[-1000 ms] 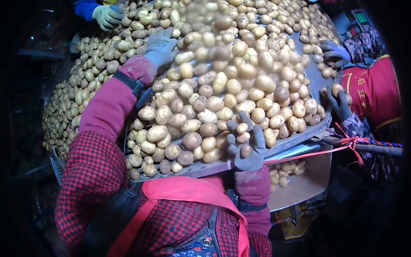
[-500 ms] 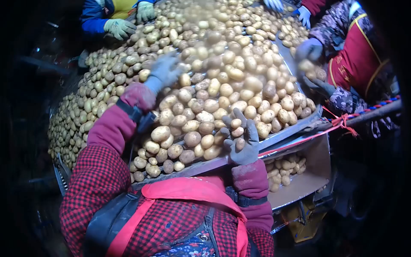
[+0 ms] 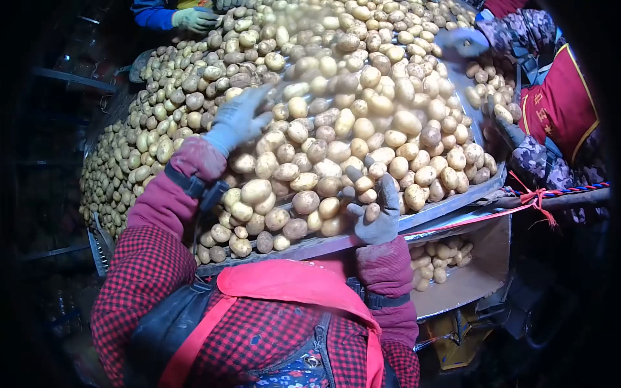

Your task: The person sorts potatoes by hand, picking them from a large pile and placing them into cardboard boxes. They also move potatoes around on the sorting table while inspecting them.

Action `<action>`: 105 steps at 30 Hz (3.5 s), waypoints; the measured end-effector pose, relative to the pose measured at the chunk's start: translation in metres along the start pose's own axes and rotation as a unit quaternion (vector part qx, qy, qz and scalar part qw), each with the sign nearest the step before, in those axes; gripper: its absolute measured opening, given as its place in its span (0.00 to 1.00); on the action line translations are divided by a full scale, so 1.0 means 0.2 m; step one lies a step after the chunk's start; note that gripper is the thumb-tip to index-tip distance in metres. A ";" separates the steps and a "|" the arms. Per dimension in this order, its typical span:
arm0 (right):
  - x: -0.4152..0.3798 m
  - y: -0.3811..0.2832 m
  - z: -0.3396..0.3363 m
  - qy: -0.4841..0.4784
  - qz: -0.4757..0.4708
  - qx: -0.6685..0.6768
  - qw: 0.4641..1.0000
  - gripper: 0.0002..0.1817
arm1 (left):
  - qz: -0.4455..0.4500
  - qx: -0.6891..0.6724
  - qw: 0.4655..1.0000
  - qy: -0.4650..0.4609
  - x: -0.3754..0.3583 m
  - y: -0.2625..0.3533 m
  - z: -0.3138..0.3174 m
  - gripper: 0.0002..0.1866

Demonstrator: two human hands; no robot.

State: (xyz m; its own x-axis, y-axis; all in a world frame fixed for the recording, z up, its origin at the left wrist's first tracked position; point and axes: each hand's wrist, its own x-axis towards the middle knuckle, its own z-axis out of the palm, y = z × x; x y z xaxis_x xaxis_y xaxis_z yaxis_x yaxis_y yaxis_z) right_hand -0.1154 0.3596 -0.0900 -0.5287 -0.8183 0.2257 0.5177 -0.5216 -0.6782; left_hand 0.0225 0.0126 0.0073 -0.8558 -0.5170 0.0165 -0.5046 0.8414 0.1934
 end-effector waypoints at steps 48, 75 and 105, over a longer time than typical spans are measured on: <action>-0.01 0.06 -0.02 -0.004 -0.055 -0.120 0.991 0.38 | -0.261 -0.446 0.838 -0.176 -1.36 0.27 -0.52 0.11; 0.00 0.03 0.00 0.123 0.037 0.033 0.991 0.35 | -0.098 -0.052 0.994 0.022 -0.36 -0.37 -0.21 0.39; 0.44 0.15 0.31 0.155 0.249 0.361 0.885 0.36 | -0.037 0.171 0.974 -0.145 0.36 -0.30 0.08 0.25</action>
State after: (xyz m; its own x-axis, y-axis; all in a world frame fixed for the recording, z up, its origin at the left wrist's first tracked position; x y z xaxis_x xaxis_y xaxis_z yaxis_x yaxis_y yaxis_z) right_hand -0.1053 0.2560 -0.0481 -0.2151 -0.9429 -0.2541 0.9743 -0.2249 0.0100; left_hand -0.0110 -0.0736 -0.0182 -0.7870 -0.5534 -0.2727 -0.5314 0.8326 -0.1560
